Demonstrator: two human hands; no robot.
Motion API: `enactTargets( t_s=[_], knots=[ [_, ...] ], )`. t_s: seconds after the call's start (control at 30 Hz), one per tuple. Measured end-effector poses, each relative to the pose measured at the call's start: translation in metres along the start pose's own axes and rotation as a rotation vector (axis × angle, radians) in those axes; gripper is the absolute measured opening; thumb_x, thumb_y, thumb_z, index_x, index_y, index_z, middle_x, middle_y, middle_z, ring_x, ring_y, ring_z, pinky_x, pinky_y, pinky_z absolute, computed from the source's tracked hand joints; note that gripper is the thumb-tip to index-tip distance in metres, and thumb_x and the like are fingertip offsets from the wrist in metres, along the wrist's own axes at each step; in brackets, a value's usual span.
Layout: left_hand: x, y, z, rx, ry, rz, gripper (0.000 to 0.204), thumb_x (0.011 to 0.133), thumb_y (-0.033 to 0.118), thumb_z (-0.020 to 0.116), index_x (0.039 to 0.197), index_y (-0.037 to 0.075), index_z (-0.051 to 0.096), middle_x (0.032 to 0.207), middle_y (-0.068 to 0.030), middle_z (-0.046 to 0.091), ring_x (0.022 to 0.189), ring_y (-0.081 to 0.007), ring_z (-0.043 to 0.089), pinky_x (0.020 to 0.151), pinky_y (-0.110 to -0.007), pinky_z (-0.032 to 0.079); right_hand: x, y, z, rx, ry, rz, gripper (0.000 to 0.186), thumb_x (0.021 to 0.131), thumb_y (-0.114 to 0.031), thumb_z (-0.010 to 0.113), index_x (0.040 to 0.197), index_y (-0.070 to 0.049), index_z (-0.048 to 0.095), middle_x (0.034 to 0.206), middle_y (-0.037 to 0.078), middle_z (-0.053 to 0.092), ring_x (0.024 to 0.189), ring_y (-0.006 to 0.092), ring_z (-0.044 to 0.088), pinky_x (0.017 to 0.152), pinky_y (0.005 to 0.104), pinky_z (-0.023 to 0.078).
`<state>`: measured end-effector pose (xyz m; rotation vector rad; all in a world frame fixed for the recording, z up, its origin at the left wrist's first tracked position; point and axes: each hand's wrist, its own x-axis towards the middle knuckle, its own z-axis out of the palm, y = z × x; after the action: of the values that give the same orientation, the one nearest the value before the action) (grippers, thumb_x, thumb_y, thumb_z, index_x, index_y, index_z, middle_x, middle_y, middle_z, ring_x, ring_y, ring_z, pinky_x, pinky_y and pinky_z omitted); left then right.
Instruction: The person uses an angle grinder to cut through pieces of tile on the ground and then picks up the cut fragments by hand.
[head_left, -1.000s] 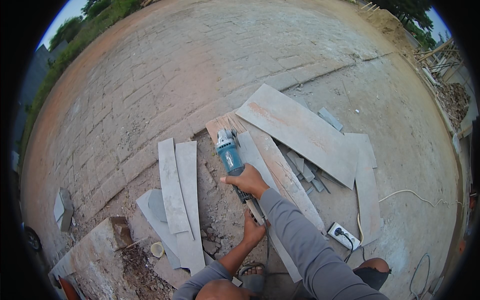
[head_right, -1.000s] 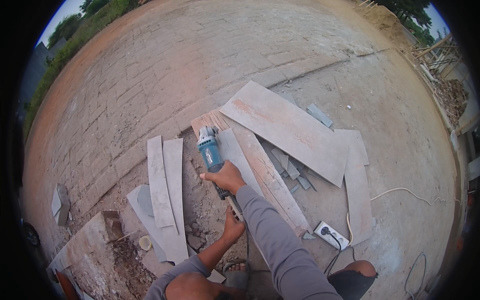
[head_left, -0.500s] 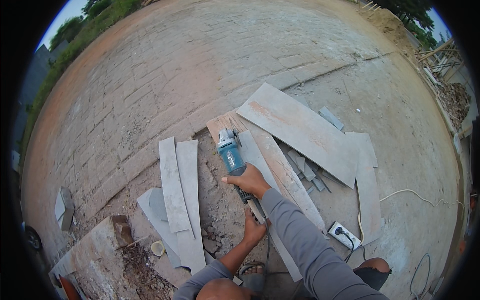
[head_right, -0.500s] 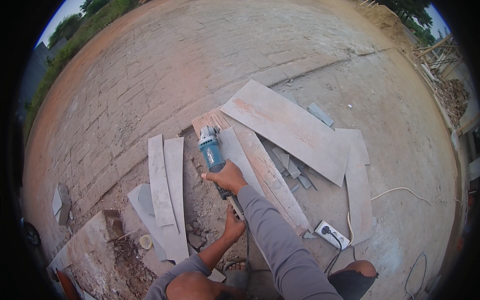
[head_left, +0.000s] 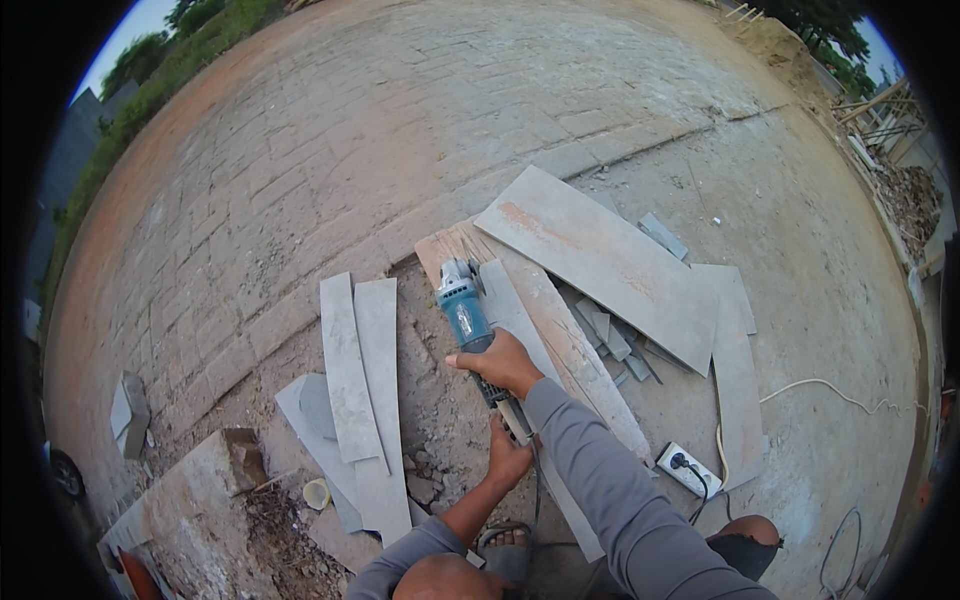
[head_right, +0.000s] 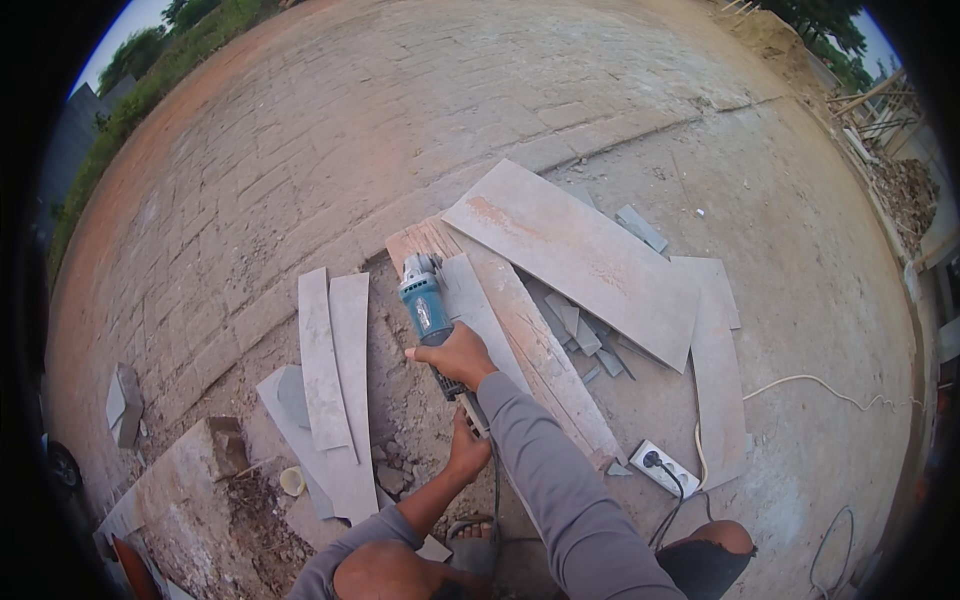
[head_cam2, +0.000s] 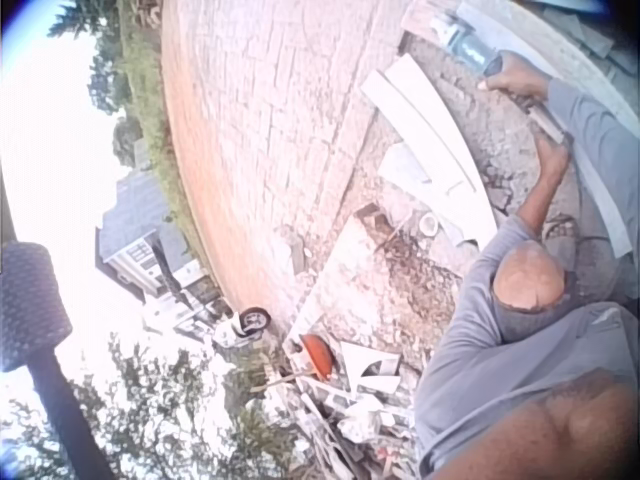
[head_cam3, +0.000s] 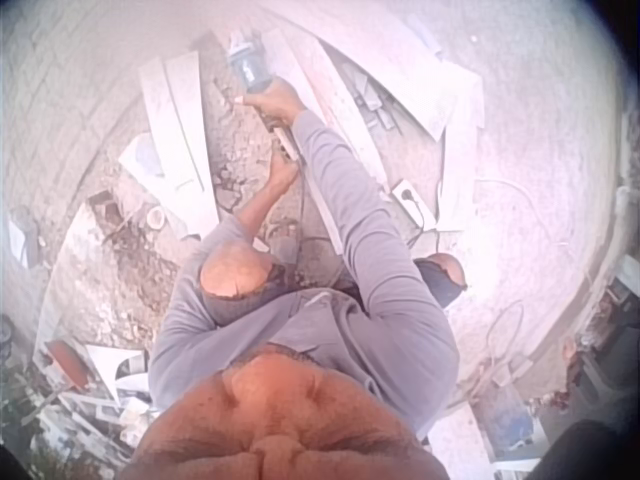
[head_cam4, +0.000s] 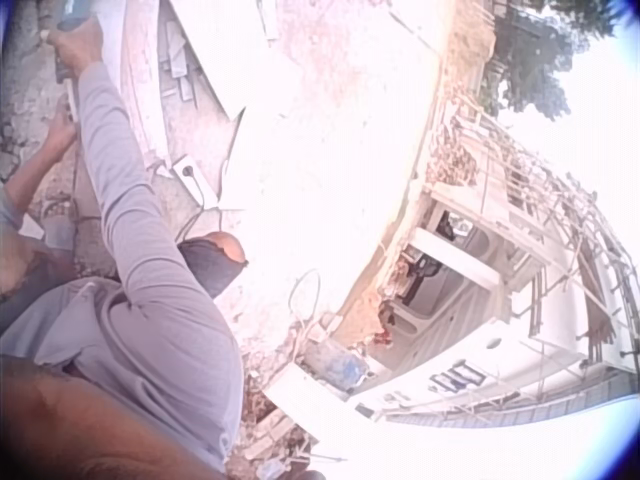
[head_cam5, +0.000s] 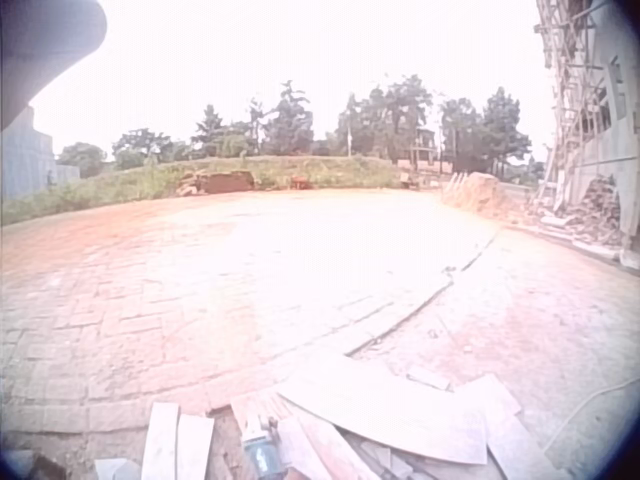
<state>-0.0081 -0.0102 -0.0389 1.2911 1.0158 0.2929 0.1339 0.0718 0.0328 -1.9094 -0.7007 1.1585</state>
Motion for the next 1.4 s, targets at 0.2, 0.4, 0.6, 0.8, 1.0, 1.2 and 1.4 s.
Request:
enactTargets(
  t_s=[0.2, 0.4, 0.6, 0.8, 1.0, 1.2, 1.4],
  knots=[
    [0.001, -0.003, 0.001, -0.028, 0.016, -0.001, 0.082, 0.078, 0.004, 0.071, 0.138, -0.007, 0.017, 0.127, -0.0235, 0.049, 0.116, -0.0295, 0.054, 0.098, -0.037, 0.045, -0.002, 0.000, 0.001, -0.007, 0.008, 0.008, 0.080, 0.061, -0.047, 0.084, 0.110, 0.011, 0.058, 0.104, 0.025, 0.065, 0.094, 0.0330, 0.066, 0.085, 0.0357, 0.050],
    [0.002, -0.006, 0.000, -0.003, 0.018, 0.014, 0.080, 0.077, 0.003, 0.072, 0.136, -0.008, 0.019, 0.126, -0.0230, 0.050, 0.114, -0.0294, 0.056, 0.098, -0.036, 0.046, -0.004, 0.000, 0.001, 0.002, 0.001, -0.002, 0.079, 0.061, -0.046, 0.084, 0.110, 0.010, 0.059, 0.105, 0.025, 0.065, 0.094, 0.0329, 0.066, 0.085, 0.0354, 0.050],
    [0.002, -0.008, 0.001, -0.002, 0.032, 0.044, 0.081, 0.076, 0.004, 0.072, 0.137, -0.007, 0.019, 0.124, -0.0225, 0.051, 0.113, -0.0295, 0.057, 0.097, -0.036, 0.046, -0.008, -0.004, -0.002, 0.002, -0.006, 0.017, 0.076, 0.064, -0.041, 0.084, 0.113, 0.009, 0.057, 0.104, 0.021, 0.064, 0.093, 0.0284, 0.064, 0.083, 0.0336, 0.049],
    [0.000, -0.001, 0.000, 0.015, 0.028, 0.004, 0.078, 0.076, 0.004, 0.072, 0.135, -0.007, 0.021, 0.123, -0.0223, 0.052, 0.111, -0.0282, 0.058, 0.095, -0.036, 0.047, -0.010, -0.005, -0.002, 0.006, -0.007, 0.020, 0.075, 0.064, -0.041, 0.084, 0.113, 0.009, 0.057, 0.104, 0.021, 0.064, 0.092, 0.0285, 0.064, 0.083, 0.0337, 0.049],
    [-0.003, 0.009, 0.000, 0.048, 0.030, 0.034, 0.064, 0.077, 0.002, 0.070, 0.125, -0.002, 0.029, 0.116, -0.0195, 0.055, 0.106, -0.0272, 0.060, 0.092, -0.036, 0.049, -0.007, 0.000, 0.001, -0.009, -0.001, 0.037, 0.073, 0.064, -0.041, 0.084, 0.111, 0.009, 0.058, 0.103, 0.021, 0.064, 0.091, 0.0280, 0.064, 0.081, 0.0337, 0.049],
    [-0.010, 0.022, 0.001, 0.054, 0.032, 0.109, 0.057, 0.077, -0.001, 0.068, 0.121, 0.001, 0.031, 0.113, -0.0181, 0.055, 0.104, -0.0266, 0.061, 0.091, -0.036, 0.049, -0.007, 0.003, 0.002, -0.016, 0.023, 0.021, 0.070, 0.064, -0.040, 0.084, 0.108, 0.008, 0.059, 0.101, 0.020, 0.065, 0.089, 0.0272, 0.064, 0.080, 0.0335, 0.049],
    [-0.004, 0.006, 0.001, 0.035, 0.044, 0.121, 0.057, 0.076, 0.002, 0.071, 0.118, 0.000, 0.033, 0.111, -0.0176, 0.056, 0.101, -0.0262, 0.062, 0.089, -0.036, 0.050, -0.010, 0.002, 0.002, -0.005, 0.014, 0.011, 0.070, 0.064, -0.041, 0.085, 0.107, 0.008, 0.060, 0.100, 0.020, 0.065, 0.088, 0.0270, 0.064, 0.079, 0.0335, 0.049]
  ],
)
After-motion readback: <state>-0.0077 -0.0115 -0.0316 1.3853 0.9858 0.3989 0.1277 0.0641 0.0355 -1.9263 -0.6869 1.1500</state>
